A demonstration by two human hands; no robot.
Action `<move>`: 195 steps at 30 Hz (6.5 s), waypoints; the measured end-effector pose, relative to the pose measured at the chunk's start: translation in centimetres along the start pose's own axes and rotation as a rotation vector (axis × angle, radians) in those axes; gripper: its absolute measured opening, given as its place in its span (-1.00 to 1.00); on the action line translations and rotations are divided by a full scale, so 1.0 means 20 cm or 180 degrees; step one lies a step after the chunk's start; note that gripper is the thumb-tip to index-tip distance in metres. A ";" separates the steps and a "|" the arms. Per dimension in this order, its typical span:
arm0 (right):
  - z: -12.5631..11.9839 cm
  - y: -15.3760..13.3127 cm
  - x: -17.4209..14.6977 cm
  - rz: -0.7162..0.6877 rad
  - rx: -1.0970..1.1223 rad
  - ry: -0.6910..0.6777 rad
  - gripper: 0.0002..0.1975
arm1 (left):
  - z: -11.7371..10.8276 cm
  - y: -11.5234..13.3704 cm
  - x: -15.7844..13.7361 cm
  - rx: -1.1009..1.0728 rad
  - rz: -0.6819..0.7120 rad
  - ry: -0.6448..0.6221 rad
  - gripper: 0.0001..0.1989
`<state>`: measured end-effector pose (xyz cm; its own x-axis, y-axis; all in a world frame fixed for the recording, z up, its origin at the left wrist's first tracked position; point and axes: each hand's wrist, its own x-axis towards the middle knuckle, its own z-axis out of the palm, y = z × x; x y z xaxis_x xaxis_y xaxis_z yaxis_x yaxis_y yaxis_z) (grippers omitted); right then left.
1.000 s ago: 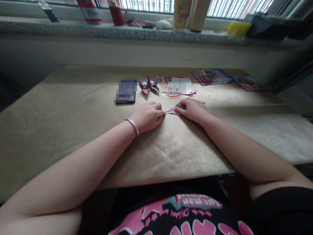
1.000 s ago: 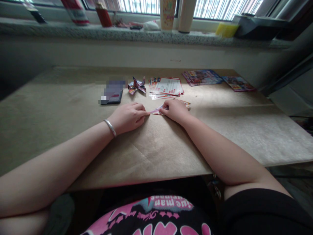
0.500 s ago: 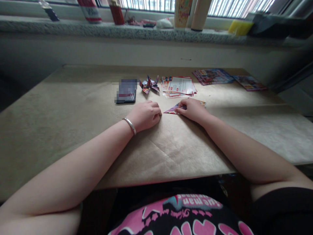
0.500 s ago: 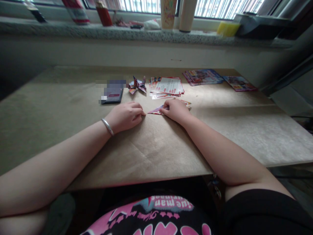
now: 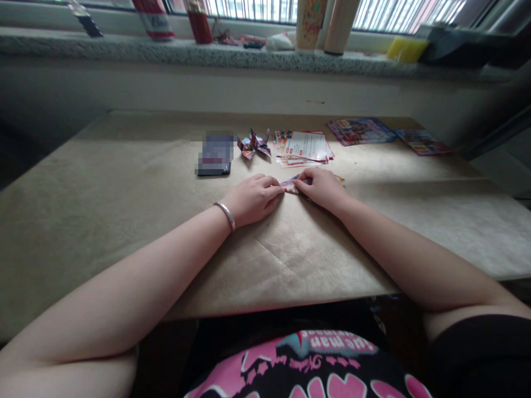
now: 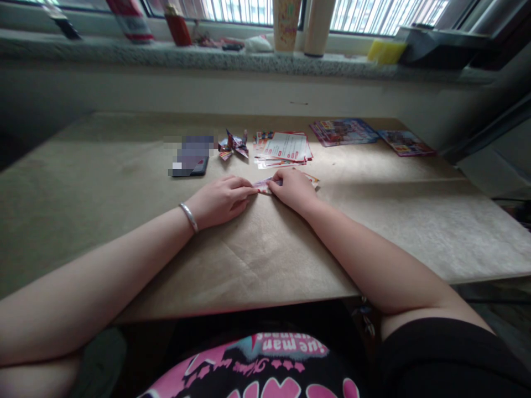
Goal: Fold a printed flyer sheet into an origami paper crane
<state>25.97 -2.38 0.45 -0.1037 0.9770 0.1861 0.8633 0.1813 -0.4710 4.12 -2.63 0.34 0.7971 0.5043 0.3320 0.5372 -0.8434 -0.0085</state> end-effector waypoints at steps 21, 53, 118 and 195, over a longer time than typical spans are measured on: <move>-0.03 0.11 0.02 0.0059 -0.0136 -0.0088 -0.85 | -0.04 0.07 0.03 0.0488 -0.0216 -0.0456 -0.61; -0.07 0.15 0.02 0.0195 -0.0021 -0.0086 -0.90 | -0.05 0.06 0.03 0.0316 -0.0203 -0.0633 -0.56; -0.02 0.04 -0.02 -0.2318 -0.1161 -0.0249 -0.57 | -0.09 -0.07 -0.02 0.0479 0.0130 -0.0476 -0.66; -0.34 0.36 0.03 -0.1401 -0.0703 -0.0921 -0.65 | -0.10 -0.15 -0.04 -0.0344 -0.0137 -0.0490 -0.65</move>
<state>35.45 -1.16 2.95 -0.5811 0.8112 0.0655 0.7877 0.5808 -0.2053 1.37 -0.92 1.94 0.8112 0.5559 0.1818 0.5457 -0.8312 0.1067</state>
